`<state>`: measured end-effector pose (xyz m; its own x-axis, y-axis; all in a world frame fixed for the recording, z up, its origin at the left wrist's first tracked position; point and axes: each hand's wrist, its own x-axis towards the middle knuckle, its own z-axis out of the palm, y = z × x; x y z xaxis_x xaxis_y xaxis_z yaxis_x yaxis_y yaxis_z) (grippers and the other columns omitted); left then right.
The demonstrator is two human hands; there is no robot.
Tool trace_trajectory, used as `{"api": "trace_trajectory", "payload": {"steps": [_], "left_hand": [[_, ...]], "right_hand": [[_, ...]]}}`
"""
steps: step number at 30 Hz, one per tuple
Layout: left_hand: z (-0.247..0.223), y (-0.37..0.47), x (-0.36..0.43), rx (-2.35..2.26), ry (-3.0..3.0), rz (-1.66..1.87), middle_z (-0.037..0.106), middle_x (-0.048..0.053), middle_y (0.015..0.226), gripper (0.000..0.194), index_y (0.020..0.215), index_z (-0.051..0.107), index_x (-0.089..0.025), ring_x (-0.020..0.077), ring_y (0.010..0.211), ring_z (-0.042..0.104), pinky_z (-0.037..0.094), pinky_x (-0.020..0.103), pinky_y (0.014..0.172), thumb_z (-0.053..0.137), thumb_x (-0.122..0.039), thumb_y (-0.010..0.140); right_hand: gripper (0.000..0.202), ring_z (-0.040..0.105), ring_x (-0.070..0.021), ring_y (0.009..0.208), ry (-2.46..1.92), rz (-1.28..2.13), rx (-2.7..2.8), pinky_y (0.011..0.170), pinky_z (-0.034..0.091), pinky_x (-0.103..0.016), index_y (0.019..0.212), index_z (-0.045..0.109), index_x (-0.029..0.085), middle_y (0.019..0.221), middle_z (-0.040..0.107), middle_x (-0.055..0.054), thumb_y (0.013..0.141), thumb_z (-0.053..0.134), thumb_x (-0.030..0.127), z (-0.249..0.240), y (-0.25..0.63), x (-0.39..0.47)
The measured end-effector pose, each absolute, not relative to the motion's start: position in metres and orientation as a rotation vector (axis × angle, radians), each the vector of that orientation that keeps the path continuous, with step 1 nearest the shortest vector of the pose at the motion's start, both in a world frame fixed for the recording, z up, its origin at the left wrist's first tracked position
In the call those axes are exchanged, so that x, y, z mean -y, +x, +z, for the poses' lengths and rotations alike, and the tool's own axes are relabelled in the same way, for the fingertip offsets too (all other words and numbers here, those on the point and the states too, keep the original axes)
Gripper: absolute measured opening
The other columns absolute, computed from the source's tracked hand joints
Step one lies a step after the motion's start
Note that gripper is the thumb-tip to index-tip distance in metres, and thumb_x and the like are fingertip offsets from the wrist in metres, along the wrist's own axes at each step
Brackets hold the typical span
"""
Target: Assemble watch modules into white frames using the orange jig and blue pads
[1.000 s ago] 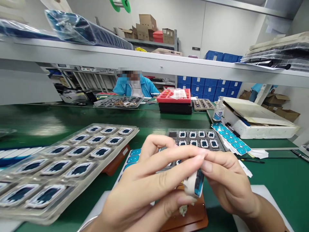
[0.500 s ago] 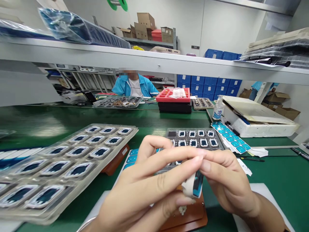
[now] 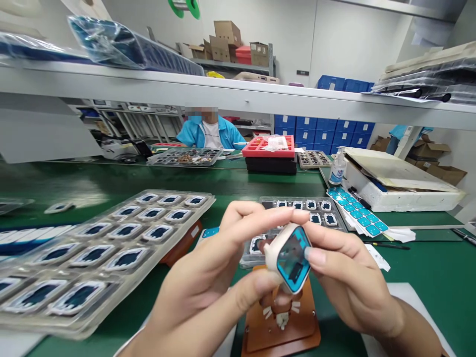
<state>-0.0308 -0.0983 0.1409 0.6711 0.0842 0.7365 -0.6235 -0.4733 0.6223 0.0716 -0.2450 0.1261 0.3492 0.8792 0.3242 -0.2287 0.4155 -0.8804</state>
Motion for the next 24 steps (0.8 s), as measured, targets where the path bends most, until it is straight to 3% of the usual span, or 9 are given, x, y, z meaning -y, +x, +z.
{"api": "trace_trajectory", "payload": {"steps": [7, 11, 15, 24], "left_hand": [[0.137, -0.026, 0.101, 0.391, 1.769, 0.827, 0.07, 0.0, 0.116, 0.024, 0.111, 0.068, -0.032, 0.0199, 0.109, 0.061, 0.055, 0.028, 0.091, 0.067, -0.023, 0.089], [0.135, -0.027, 0.107, 0.369, 1.791, 0.864, 0.07, -0.003, 0.119, 0.023, 0.111, 0.067, -0.033, 0.0166, 0.108, 0.056, 0.052, 0.025, 0.092, 0.067, -0.025, 0.089], [0.134, -0.023, 0.102, 0.411, 1.87, 0.888, 0.069, -0.004, 0.122, 0.025, 0.113, 0.066, -0.034, 0.0164, 0.105, 0.053, 0.051, 0.025, 0.088, 0.067, -0.026, 0.089], [0.135, -0.029, 0.096, 0.455, 2.039, 0.957, 0.07, -0.004, 0.12, 0.03, 0.116, 0.063, -0.034, 0.0194, 0.105, 0.052, 0.048, 0.031, 0.088, 0.068, -0.026, 0.088]], "right_hand": [[0.038, 0.071, -0.0223, 0.077, -0.883, 0.822, 0.9, 0.072, 0.06, -0.037, 0.123, 0.068, 0.024, 0.08, 0.075, -0.005, 0.092, 0.06, 0.043, 0.124, 0.071, 0.242], [0.031, 0.07, -0.0199, 0.076, -0.909, 0.73, 0.882, 0.074, 0.059, -0.035, 0.114, 0.073, 0.024, 0.089, 0.075, -0.005, 0.091, 0.062, 0.042, 0.123, 0.07, 0.241], [0.026, 0.068, -0.0211, 0.096, -0.905, 0.651, 0.894, 0.087, 0.056, -0.036, 0.109, 0.075, 0.025, 0.106, 0.074, -0.005, 0.092, 0.062, 0.039, 0.122, 0.07, 0.242], [0.023, 0.068, -0.02, 0.095, -0.873, 0.614, 0.946, 0.086, 0.055, -0.034, 0.111, 0.075, 0.028, 0.1, 0.076, -0.003, 0.095, 0.06, 0.036, 0.122, 0.071, 0.243]]}}
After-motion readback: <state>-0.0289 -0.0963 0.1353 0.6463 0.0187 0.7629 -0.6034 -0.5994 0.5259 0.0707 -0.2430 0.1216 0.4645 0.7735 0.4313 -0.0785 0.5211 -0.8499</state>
